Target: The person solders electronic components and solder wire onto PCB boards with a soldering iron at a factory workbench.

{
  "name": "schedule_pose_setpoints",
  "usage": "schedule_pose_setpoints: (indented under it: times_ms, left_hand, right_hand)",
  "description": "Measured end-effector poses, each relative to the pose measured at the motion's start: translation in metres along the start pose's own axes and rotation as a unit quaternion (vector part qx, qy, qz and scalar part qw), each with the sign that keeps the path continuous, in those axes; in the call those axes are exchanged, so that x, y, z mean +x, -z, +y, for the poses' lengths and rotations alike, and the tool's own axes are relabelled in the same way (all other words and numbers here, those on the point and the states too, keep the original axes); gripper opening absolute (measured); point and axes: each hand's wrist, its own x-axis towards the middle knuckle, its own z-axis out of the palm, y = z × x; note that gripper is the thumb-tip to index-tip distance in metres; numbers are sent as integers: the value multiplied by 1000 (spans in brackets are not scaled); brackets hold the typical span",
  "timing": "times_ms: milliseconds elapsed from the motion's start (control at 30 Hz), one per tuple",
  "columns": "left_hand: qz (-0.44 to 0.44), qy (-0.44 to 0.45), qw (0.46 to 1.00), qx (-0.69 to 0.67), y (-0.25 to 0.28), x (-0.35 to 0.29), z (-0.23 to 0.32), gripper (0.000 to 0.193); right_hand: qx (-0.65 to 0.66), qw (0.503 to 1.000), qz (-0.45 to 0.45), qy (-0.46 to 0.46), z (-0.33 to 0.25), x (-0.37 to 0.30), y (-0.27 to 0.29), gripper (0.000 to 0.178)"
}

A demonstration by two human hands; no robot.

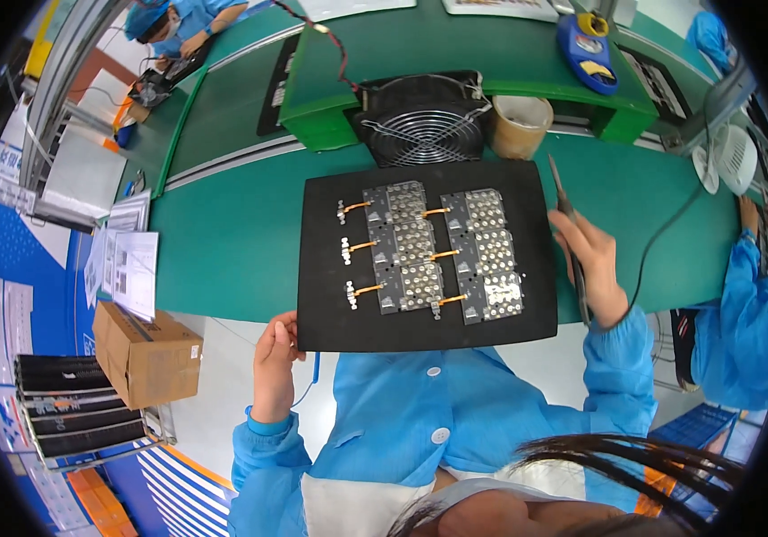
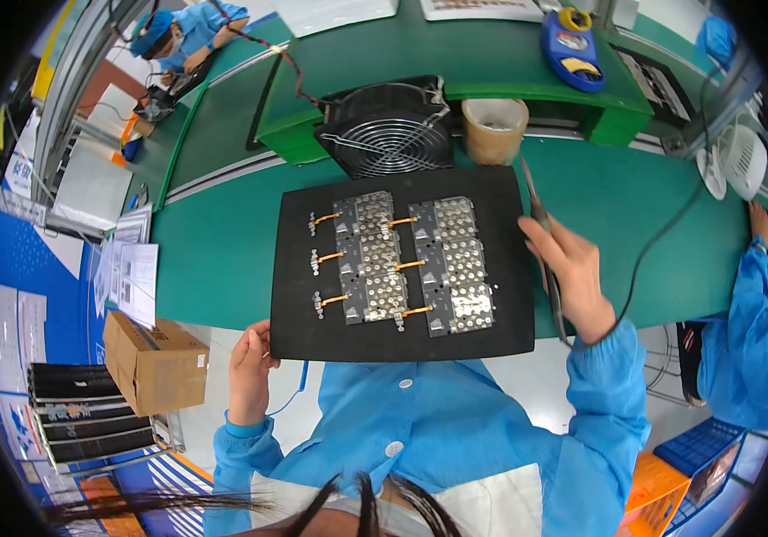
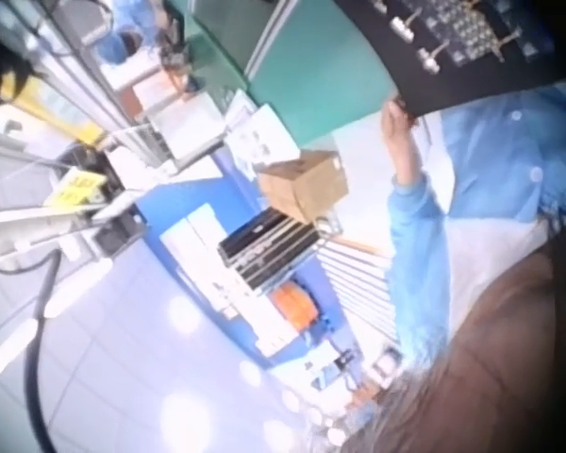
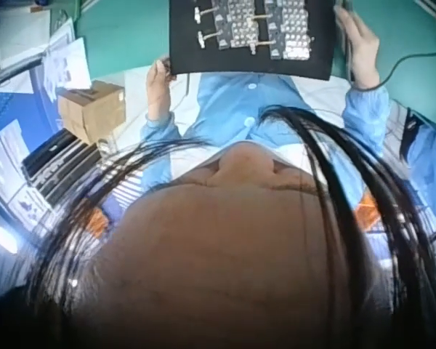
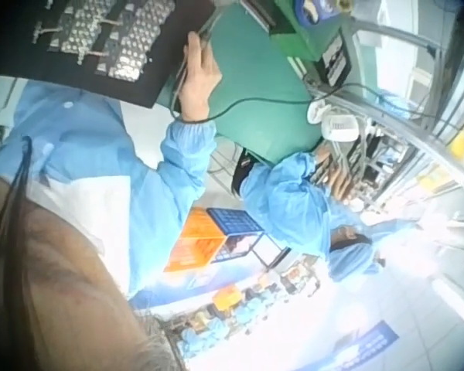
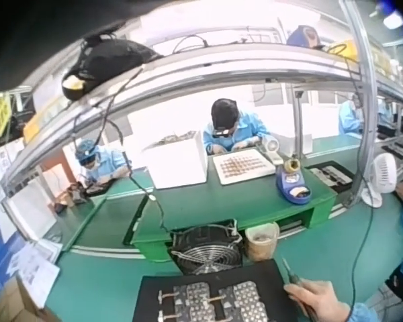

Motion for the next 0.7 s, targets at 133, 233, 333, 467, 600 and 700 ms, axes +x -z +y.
schedule_pose_setpoints:
  times_ms: [133,233,333,467,600,700]
  left_hand:
    - [-63,-25,992,-108,-6,-12,8,43]
    - [-89,-20,972,-215,-19,-17,4,50]
    - [-56,-37,943,-325,-34,-30,-8,55]
    - [-116,-42,919,-376,-49,-30,-31,56]
    - [-178,-9,893,-413,-74,-32,-37,54]
    - [-253,-7,857,-449,-99,-29,-46,51]
  right_hand:
    - [-28,999,-12,-36,-22,-20,-8,37]
    - [-6,995,-8,-95,-43,-26,-9,36]
    - [2,996,24,-90,-51,-28,-16,36]
    - [28,988,17,-148,-62,-31,-15,37]
    - [32,985,22,-171,-70,-34,-11,38]
    - [58,982,37,-175,-72,-41,-4,40]
